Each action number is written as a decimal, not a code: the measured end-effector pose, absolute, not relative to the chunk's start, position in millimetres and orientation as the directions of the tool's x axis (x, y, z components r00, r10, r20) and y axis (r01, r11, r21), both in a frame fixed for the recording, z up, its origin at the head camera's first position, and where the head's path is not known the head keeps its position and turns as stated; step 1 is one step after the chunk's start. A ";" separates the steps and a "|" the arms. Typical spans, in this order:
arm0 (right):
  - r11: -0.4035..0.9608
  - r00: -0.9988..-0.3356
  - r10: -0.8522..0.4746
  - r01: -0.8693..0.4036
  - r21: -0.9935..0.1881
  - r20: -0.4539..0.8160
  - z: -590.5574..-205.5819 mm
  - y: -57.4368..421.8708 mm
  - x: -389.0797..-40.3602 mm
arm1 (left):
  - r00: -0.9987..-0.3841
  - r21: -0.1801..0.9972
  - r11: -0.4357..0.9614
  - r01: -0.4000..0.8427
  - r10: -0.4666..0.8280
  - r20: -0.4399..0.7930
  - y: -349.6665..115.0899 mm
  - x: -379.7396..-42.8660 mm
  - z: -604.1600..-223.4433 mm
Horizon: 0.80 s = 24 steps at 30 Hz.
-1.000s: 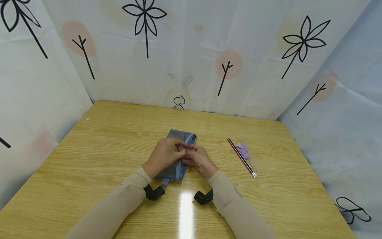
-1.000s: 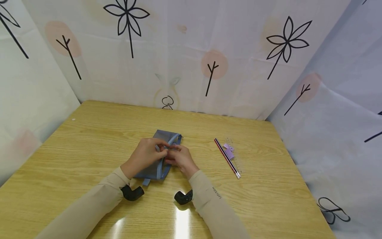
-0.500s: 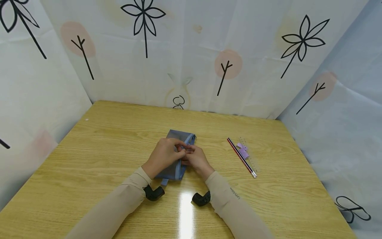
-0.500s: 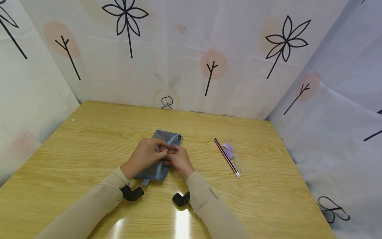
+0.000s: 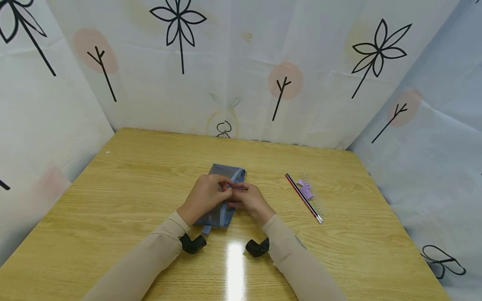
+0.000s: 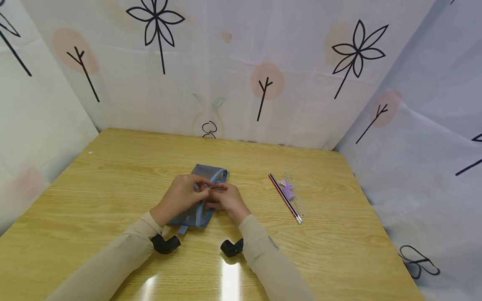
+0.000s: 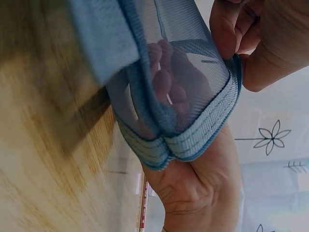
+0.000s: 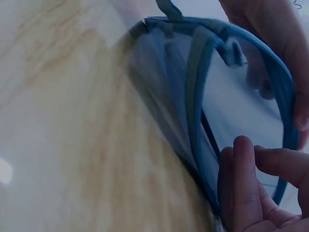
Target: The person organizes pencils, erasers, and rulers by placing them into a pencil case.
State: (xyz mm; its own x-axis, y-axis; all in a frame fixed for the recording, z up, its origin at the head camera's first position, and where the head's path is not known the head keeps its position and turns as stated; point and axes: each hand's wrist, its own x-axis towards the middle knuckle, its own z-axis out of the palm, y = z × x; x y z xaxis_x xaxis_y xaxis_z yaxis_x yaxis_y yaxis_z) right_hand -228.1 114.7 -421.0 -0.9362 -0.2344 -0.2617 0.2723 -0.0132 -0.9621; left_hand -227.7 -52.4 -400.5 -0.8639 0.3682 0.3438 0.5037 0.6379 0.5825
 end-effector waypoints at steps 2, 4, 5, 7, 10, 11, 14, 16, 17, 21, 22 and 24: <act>-0.017 -0.929 -0.250 0.286 -0.958 -0.273 -417.1 120.0 -229.1 | -0.863 0.579 0.640 0.505 0.366 0.348 -52.7 -227.9 -400.7; -0.007 -0.923 -0.260 0.295 -0.956 -0.283 -412.6 127.0 -230.7 | -0.862 0.577 0.641 0.506 0.363 0.353 -52.8 -228.2 -400.9; 0.007 -0.920 -0.268 0.294 -0.956 -0.285 -409.9 131.2 -231.6 | -0.862 0.577 0.641 0.507 0.362 0.355 -52.7 -228.4 -400.9; 0.050 -0.924 -0.261 0.275 -0.960 -0.278 -404.7 140.9 -233.1 | -0.867 0.585 0.640 0.499 0.356 0.350 -53.0 -228.5 -400.9; 0.218 -0.963 -0.176 0.164 -0.962 -0.204 -397.7 157.4 -234.3 | -0.872 0.593 0.640 0.489 0.349 0.342 -53.4 -228.7 -400.6; 0.313 -0.979 -0.124 0.113 -0.943 -0.159 -396.3 163.2 -235.0 | -0.874 0.594 0.641 0.486 0.348 0.340 -53.8 -228.7 -400.6; 0.631 -0.999 0.046 0.012 -0.775 0.022 -396.5 181.8 -238.3 | -0.874 0.591 0.643 0.486 0.347 0.341 -54.7 -228.5 -400.6; 0.782 -0.985 0.116 0.014 -0.623 0.124 -397.7 194.8 -241.1 | -0.874 0.592 0.642 0.486 0.346 0.341 -55.3 -228.0 -400.6; 0.829 -0.978 0.133 0.022 -0.559 0.158 -397.7 200.9 -241.9 | -0.874 0.593 0.642 0.486 0.346 0.341 -55.6 -227.8 -400.4; 0.906 -0.967 0.151 0.052 -0.421 0.206 -393.8 221.6 -240.8 | -0.877 0.598 0.642 0.481 0.342 0.338 -55.9 -227.1 -399.9; 0.911 -0.967 0.156 0.063 -0.407 0.201 -392.7 225.7 -239.5 | -0.876 0.599 0.639 0.482 0.343 0.339 -55.8 -227.1 -399.7; 0.920 -0.969 0.164 0.083 -0.382 0.185 -391.7 233.5 -237.2 | -0.873 0.600 0.635 0.487 0.347 0.341 -55.6 -227.3 -399.7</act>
